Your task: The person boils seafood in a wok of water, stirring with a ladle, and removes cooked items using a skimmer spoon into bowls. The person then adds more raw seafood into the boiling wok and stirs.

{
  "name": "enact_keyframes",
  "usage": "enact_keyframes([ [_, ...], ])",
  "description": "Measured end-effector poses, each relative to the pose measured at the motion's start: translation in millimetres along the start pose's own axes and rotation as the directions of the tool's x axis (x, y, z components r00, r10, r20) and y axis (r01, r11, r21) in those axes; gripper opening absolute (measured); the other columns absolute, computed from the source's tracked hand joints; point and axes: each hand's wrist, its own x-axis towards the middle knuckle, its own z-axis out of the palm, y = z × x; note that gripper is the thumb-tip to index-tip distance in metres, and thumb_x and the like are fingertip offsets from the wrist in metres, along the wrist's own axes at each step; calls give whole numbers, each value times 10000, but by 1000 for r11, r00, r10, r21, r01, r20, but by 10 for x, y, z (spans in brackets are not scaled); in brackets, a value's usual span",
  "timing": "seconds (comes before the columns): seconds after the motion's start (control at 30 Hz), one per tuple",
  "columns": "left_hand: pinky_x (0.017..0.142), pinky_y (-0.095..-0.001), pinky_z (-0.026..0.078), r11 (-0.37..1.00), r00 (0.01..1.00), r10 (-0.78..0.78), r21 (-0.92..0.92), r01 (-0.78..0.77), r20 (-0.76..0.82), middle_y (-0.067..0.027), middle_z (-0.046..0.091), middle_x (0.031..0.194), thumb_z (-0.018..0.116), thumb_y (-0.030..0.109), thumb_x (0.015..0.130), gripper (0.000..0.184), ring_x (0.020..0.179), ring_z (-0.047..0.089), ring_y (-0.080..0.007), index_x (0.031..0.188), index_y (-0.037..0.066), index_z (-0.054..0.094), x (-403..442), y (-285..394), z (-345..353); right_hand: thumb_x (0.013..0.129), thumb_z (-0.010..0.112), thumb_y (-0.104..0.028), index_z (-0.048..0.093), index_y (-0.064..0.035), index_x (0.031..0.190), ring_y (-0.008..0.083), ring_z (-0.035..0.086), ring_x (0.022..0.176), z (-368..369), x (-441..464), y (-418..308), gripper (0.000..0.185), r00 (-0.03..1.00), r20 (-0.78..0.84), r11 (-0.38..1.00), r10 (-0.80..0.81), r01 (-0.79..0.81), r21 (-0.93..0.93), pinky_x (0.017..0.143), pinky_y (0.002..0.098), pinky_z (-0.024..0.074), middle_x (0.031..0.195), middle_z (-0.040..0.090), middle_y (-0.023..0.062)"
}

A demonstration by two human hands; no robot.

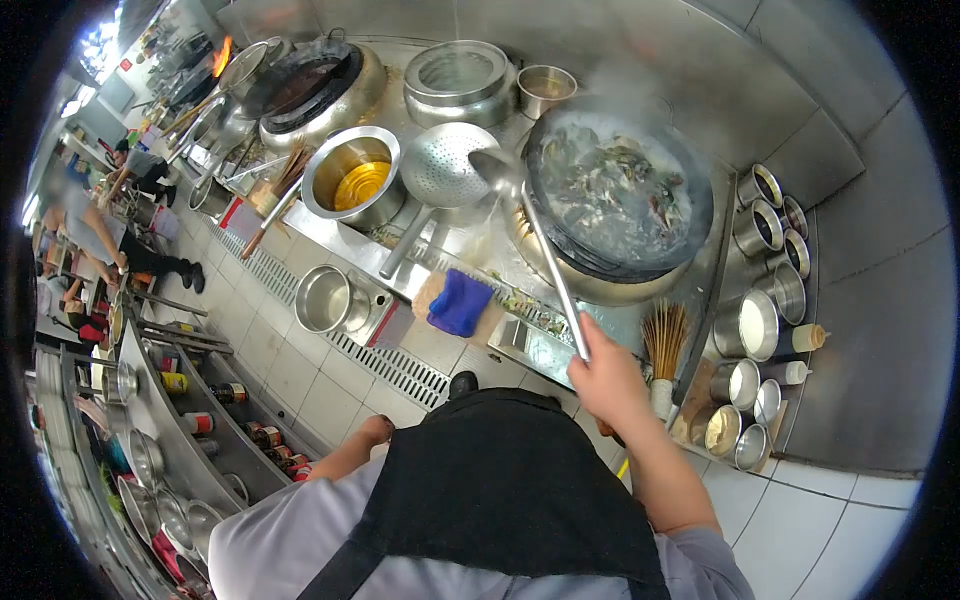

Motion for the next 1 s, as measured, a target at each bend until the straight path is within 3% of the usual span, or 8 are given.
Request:
enact_keyframes([
  [0.17, 807, -396, 514, 966, 988, 156, 207, -155, 14, -173, 665, 931, 705, 148, 672, 194, 946, 624, -332, 825, 30, 701, 141, -59, -61, 784, 560, -84, 402, -59, 1362, 295, 643, 747, -370, -209, 191, 600, 946, -323, 977, -33, 98, 189, 693, 350, 492, 895, 635, 221],
  [0.3, 794, -404, 517, 760, 923, 370, 536, -367, 107, -161, 662, 918, 729, 191, 666, 241, 970, 611, -320, 861, 54, 698, 230, 86, -304, 779, 541, -43, 431, -39, 1348, 166, 553, 639, -800, -465, 427, 579, 951, -236, 953, 202, -134, 273, 646, 288, 470, 852, 628, 171],
  [0.37, 794, -406, 517, 906, 949, 316, 292, -306, 14, -162, 661, 920, 731, 195, 667, 231, 957, 614, -322, 849, 58, 698, 444, -127, -214, 774, 528, -31, 436, -54, 1351, 144, 513, 610, -857, -654, 565, 585, 937, -322, 984, 136, -92, 150, 613, 272, 449, 814, 619, 131],
  [0.4, 793, -407, 516, 977, 974, 214, 10, -214, -78, -164, 660, 923, 733, 199, 668, 221, 945, 618, -324, 837, 62, 697, 548, -151, -189, 772, 532, -40, 442, -63, 1349, 168, 550, 635, -913, -745, 571, 584, 944, -264, 978, 198, -171, 123, 629, 287, 458, 842, 627, 149],
  [0.57, 807, -403, 513, 903, 953, 302, 328, -276, -31, -176, 650, 967, 696, 188, 712, 196, 908, 628, -334, 836, 37, 683, 386, 146, -419, 786, 541, -117, 399, -123, 1374, 409, 609, 852, -637, -788, 897, 605, 957, -183, 961, 225, -249, -121, 762, 468, 477, 945, 621, 257],
  [0.63, 817, -394, 511, 974, 989, 147, 167, -150, 32, -181, 644, 988, 674, 190, 739, 200, 929, 622, -331, 850, 24, 675, 138, 380, -639, 816, 523, -144, 357, -136, 1401, 423, 597, 881, -415, -537, 958, 608, 930, -188, 914, 316, -352, -202, 793, 465, 471, 981, 612, 269],
  [0.87, 847, -399, 497, 701, 871, 481, 552, -451, 100, -178, 645, 981, 764, 199, 669, 277, 989, 600, -328, 853, 15, 669, 501, 201, -711, 809, 535, -151, 381, -95, 1384, 394, 614, 865, -467, -81, 938, 598, 881, -393, 939, 265, -328, -104, 788, 468, 482, 971, 626, 240],
  [1.0, 851, -404, 495, 713, 872, 486, 549, -437, 62, -180, 645, 976, 768, 208, 667, 289, 999, 594, -335, 852, 11, 668, 471, 123, -536, 792, 550, -149, 440, -77, 1343, 398, 623, 861, -879, 143, 963, 567, 818, -543, 980, 189, -196, 46, 779, 432, 495, 946, 628, 265],
])
